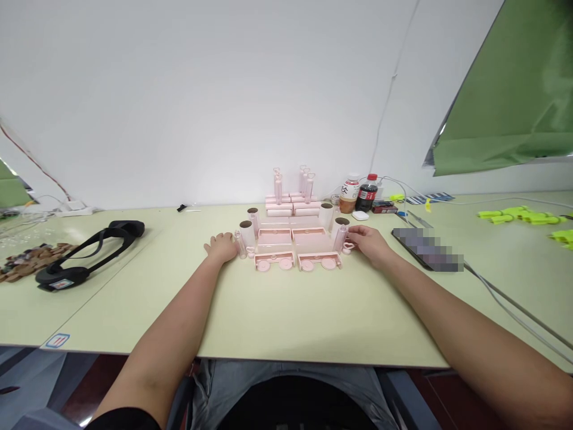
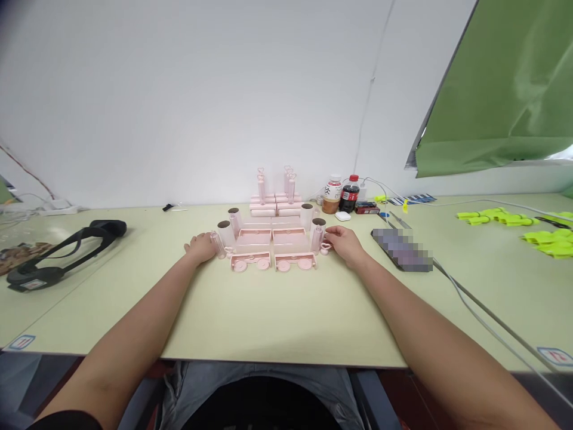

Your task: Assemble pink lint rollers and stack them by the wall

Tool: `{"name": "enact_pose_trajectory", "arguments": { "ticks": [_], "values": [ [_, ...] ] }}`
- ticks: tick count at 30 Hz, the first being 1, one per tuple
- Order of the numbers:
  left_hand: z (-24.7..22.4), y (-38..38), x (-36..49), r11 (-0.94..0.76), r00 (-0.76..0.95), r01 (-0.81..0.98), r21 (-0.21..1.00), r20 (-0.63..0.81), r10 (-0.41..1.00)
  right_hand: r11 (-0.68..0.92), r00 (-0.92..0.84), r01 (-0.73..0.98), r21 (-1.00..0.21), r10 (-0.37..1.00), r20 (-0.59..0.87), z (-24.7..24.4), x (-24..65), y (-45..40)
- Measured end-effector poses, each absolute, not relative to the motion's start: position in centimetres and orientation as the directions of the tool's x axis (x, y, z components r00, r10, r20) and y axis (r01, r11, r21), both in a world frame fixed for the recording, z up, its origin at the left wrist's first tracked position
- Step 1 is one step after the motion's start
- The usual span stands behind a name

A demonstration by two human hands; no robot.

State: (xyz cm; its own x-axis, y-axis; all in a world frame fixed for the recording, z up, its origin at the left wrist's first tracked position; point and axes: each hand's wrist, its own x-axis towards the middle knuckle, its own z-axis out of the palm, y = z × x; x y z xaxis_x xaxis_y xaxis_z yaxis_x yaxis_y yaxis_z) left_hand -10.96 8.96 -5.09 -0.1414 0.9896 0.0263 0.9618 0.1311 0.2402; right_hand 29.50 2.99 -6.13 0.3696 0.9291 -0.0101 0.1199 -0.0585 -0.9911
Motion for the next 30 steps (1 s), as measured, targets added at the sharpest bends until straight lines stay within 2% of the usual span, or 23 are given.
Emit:
{"name": "enact_pose_trajectory", "arguments": {
  "ticks": [30],
  "values": [
    [-5.38, 8.64, -10.33, 0.112, -0.121, 0.969, 0.218, 0.025, 0.992, -0.049, 0.309, 0.067, -0.997, 0.951, -0.026, -5.91, 29.4, 2.76]
  ]
}}
